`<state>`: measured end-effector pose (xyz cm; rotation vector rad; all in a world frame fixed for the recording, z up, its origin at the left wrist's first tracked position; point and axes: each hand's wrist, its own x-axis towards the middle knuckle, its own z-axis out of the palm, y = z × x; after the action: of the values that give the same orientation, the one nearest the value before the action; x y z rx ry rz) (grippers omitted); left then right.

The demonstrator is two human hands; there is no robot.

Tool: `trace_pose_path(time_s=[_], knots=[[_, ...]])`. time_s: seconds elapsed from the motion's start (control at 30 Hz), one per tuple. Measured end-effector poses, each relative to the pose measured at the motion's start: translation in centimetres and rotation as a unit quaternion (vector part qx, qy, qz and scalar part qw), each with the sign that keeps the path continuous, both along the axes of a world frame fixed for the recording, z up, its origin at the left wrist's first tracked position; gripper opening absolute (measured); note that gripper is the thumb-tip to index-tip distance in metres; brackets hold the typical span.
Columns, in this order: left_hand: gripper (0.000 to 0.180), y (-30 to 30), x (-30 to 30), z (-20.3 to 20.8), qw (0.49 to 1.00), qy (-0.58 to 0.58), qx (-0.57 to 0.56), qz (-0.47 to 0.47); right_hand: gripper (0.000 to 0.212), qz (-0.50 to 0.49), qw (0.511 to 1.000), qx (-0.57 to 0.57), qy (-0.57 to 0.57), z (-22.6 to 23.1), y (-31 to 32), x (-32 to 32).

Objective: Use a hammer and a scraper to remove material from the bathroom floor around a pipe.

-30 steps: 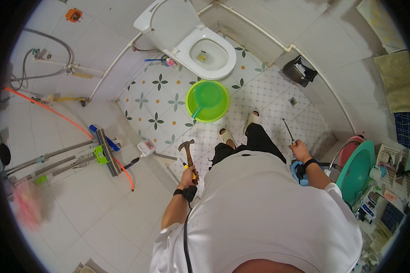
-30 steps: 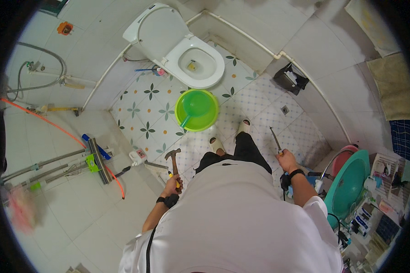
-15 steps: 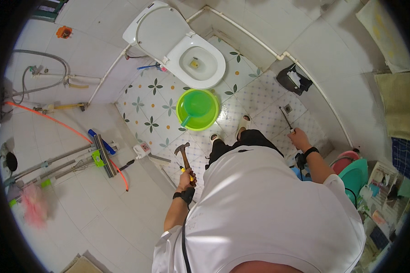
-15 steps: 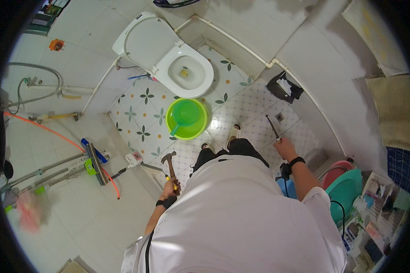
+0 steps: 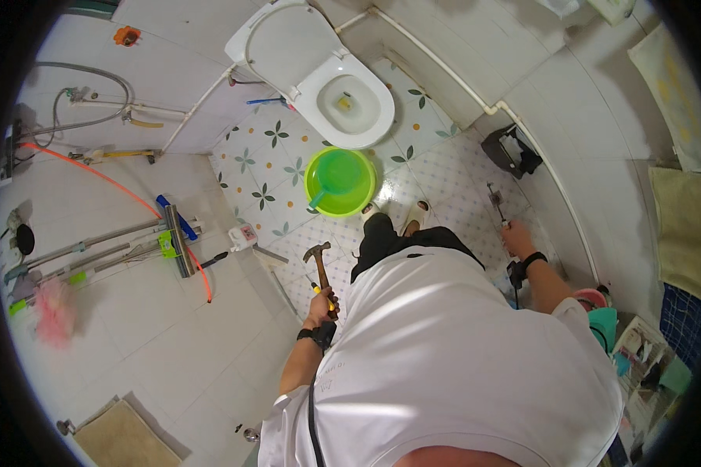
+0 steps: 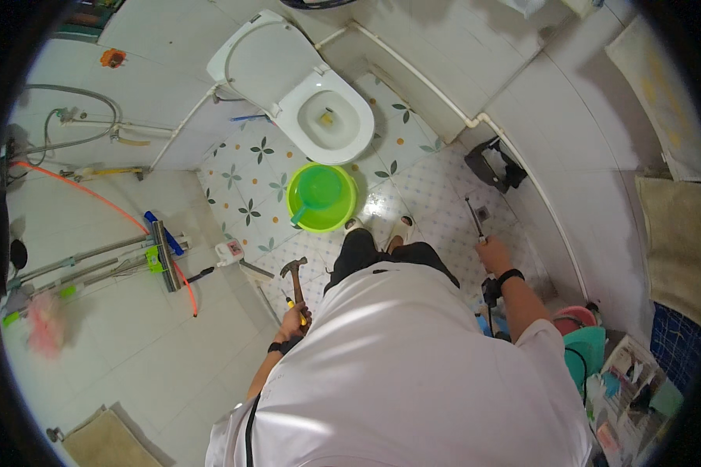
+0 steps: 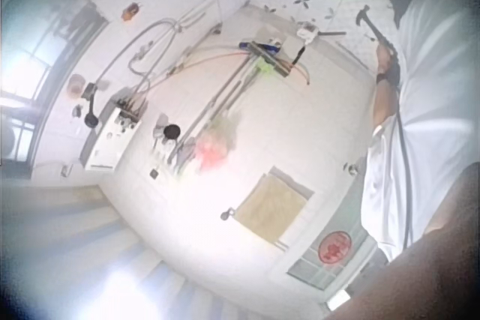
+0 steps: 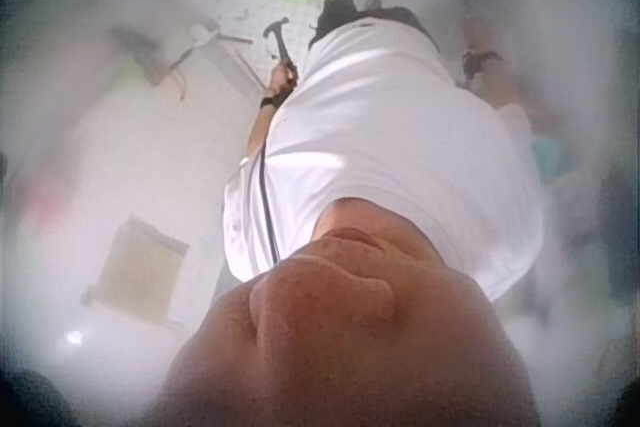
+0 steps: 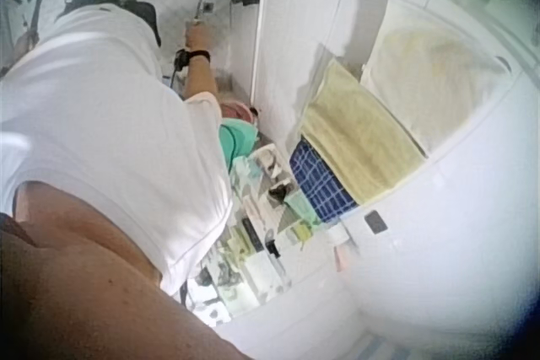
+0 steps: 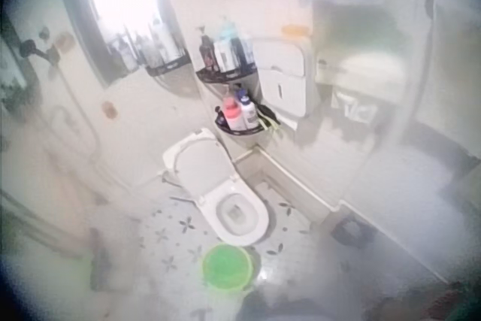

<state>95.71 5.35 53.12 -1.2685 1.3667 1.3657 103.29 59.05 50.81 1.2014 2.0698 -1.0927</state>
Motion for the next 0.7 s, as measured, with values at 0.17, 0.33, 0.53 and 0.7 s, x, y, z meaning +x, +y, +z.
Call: trace_pose_path(time_s=[0.17,0.33,0.53,0.7], knots=[[0.018,0.9,-0.7,0.9,1.0,0.016,0.016,-0.008,0.025,0.025,0.998,-0.041,0.029,-1.0,-1.3,-1.1],[0.018,2.2,-0.9,2.0,0.999,0.035,-0.024,-0.026,0.027,0.069,0.996,-0.054,0.02,-1.5,-1.8,-1.8],[0.019,1.4,1.3,1.4,0.999,0.022,-0.027,-0.004,0.027,0.08,0.994,-0.07,0.004,-2.3,-0.7,-2.3],[0.018,1.4,3.4,0.6,0.998,-0.002,-0.048,0.043,0.026,0.121,0.992,-0.036,0.0,-3.5,1.3,-2.7]])
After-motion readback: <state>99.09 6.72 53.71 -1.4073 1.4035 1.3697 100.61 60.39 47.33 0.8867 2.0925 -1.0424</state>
